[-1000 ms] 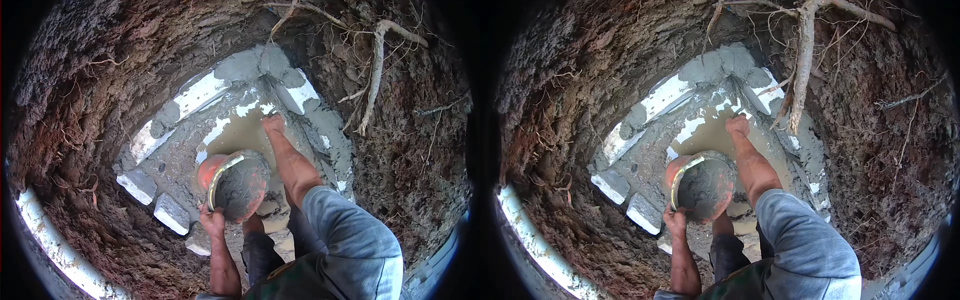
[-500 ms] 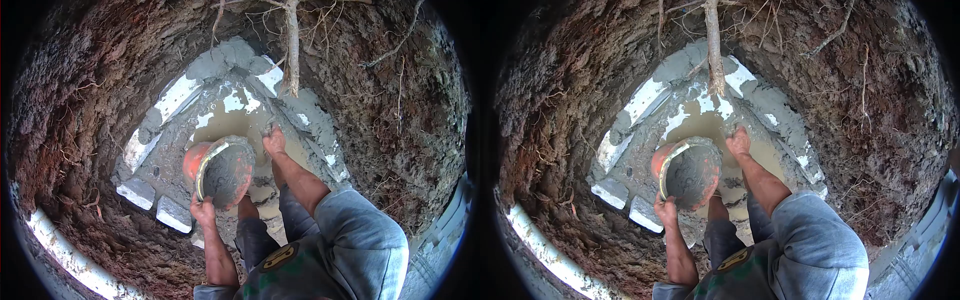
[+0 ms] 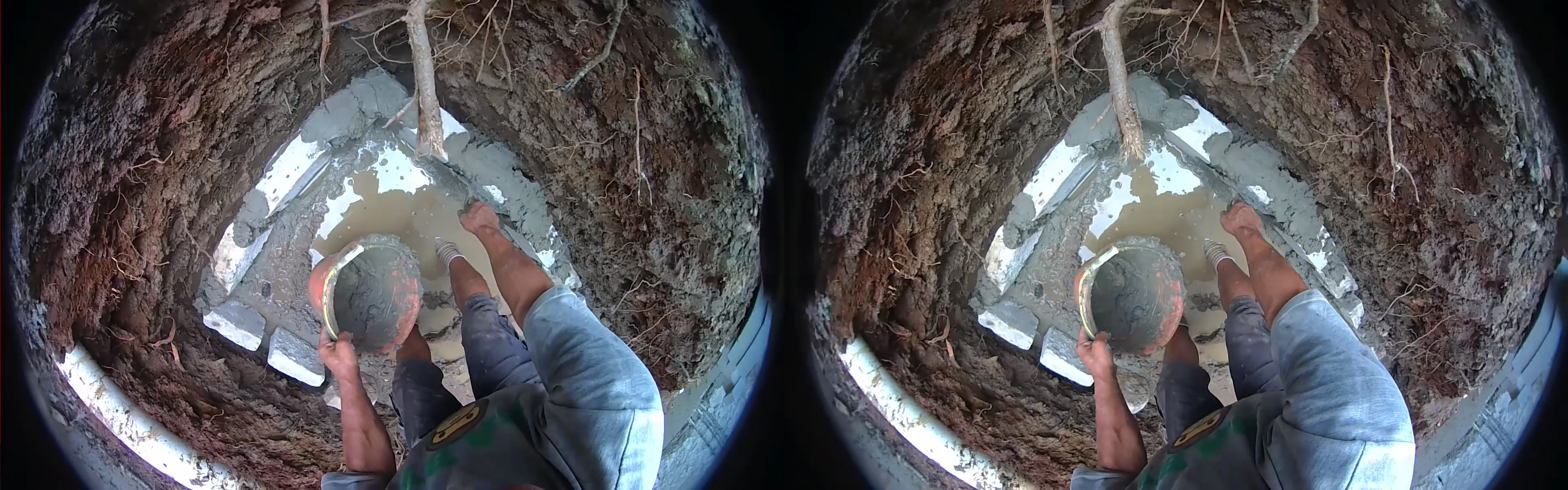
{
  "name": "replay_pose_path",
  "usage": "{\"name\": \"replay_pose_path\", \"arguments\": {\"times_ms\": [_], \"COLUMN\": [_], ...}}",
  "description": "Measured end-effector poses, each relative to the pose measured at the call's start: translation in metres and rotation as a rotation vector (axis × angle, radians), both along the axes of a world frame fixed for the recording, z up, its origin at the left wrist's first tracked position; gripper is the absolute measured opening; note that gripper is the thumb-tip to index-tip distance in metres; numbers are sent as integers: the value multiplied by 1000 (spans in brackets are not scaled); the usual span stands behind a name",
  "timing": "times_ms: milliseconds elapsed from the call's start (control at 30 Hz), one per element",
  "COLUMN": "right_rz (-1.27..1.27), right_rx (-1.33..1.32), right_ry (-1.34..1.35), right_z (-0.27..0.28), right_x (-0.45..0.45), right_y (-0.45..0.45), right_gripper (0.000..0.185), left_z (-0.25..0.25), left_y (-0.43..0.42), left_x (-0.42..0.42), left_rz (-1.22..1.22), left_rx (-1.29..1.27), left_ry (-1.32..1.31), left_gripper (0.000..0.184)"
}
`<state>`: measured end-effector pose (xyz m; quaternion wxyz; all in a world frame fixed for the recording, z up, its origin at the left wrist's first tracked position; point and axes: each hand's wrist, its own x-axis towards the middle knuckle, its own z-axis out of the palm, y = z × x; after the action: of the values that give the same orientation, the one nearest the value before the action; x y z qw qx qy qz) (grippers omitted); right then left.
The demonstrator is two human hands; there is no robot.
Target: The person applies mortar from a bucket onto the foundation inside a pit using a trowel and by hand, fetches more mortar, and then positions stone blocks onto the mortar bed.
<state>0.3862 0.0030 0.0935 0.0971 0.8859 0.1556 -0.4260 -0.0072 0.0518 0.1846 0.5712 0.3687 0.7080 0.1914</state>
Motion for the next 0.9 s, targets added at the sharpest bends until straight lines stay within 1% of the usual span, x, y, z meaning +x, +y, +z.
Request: {"name": "replay_pose_path", "arguments": {"times_ms": [33,133,167,233,267,300,333,367,433,533,567,633,667,700,733,800,833,867,900], "right_rz": [-5,-37,-16,55,109,141,167,260,443,821,924,1122,1109,1099,1098,972,925,970,1009], "right_rx": [21,-5,10,66,70,111,179,266,456,643,595,496,554,614,678,765,811,843,863], "right_ry": [-25,-38,-59,-87,-74,-62,-69,-34,3,118,127,130,95,64,37,27,36,5,-24], "right_z": [10,59,66,93,109,139,175,209,277,340,354,379,388,392,399,424,438,453,470], "right_x": [3,12,17,25,17,3,-4,-16,-41,-77,-90,-116,-129,-146,-157,-171,-179,-187,-192], "right_y": [-7,-19,-28,-36,-46,-50,-39,-32,-31,-28,-17,17,36,53,67,94,107,116,118], "right_gripper": [45,48,49,46,45,40,36,34,30,30,29,29,29,30,31,33,34,34,34], "left_z": [6,31,41,56,79,93,102,117,146,194,222,256,271,283,298,355,375,380,403], "left_y": [0,5,8,12,16,20,22,26,33,41,45,48,53,57,56,58,60,65,64], "left_x": [-1,4,4,4,10,5,-1,4,4,-2,2,-5,-7,-11,-16,-12,-14,-24,-31], "left_rz": [12,55,72,79,114,91,21,60,117,112,110,94,89,72,38,18,24,37,50], "left_rx": [12,41,52,106,83,43,79,122,161,137,144,221,269,346,366,434,489,630,644], "left_ry": [-26,-55,-51,-51,-96,-97,-40,10,-84,-71,-43,-108,-142,-117,-80,-5,31,88,109], "left_gripper": [39,40,41,41,42,42,42,41,42,49,48,47,47,43,42,41,40,38,39]}}
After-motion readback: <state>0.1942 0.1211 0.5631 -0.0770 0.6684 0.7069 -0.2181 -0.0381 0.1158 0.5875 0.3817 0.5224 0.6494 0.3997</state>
